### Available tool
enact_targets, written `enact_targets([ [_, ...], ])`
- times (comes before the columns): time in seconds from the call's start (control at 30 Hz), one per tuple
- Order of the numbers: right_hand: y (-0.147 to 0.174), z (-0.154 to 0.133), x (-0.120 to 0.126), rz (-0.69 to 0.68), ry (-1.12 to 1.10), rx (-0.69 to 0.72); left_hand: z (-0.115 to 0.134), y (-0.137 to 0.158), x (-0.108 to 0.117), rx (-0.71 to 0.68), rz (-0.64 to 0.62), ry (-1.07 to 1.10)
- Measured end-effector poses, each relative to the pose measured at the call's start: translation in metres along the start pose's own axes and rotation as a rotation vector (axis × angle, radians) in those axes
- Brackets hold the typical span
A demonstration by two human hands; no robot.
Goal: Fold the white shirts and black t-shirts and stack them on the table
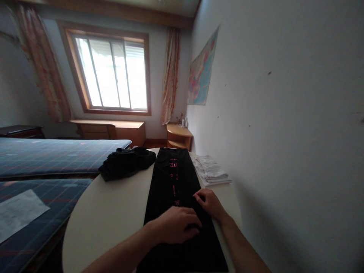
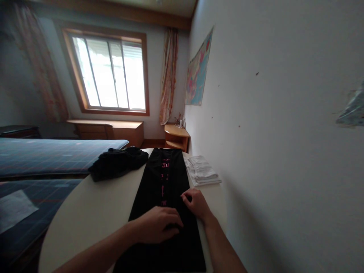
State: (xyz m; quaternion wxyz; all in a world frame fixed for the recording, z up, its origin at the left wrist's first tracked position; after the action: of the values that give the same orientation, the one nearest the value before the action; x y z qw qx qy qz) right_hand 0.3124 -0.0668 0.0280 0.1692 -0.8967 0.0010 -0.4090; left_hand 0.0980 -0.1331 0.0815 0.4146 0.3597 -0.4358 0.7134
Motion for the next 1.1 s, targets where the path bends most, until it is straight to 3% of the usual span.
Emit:
enact_targets([
  [0.13,-0.001,-0.001,0.000,-0.023,0.034,0.034,-0.044,0.031,0.009,0.173,0.088,-0.095],
  [0.27,-0.006,0.000,-0.002,-0.021,0.104,-0.008,-0.063,0.051,-0.003,0.161,0.142,-0.049],
  [0.47,-0.029,-0.014,-0.012,-0.076,0.308,-0.112,-0.060,0.050,-0.004,0.088,0.097,-0.006],
  [0.57,-0.054,-0.025,-0.023,-0.113,0.262,-0.109,-0.058,0.048,-0.003,0.087,0.088,0.004],
  [0.7,-0.100,-0.037,-0.050,-0.144,0.129,-0.071,-0.055,0.047,-0.003,0.074,0.060,0.040],
  [0.87,-0.153,-0.042,-0.090,-0.178,0.109,-0.214,-0.053,0.048,-0.005,0.055,0.050,0.068],
  [1.1,-0.182,-0.043,-0.123,-0.127,0.175,-0.365,-0.053,0.047,-0.004,0.016,0.059,0.075],
])
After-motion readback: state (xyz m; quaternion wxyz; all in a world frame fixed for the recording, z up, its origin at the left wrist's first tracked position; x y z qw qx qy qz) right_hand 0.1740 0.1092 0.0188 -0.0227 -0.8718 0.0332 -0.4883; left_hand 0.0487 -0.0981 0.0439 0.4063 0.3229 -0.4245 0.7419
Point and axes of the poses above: each hand's wrist, its own y-axis away from the middle knuckle, its own x-axis out of the back of the hand, z = x × y, the point moved 1 cm from there along -y, towards the middle knuckle, and after that the axes turned 12 degrees about -x, right-handed, at the moved point
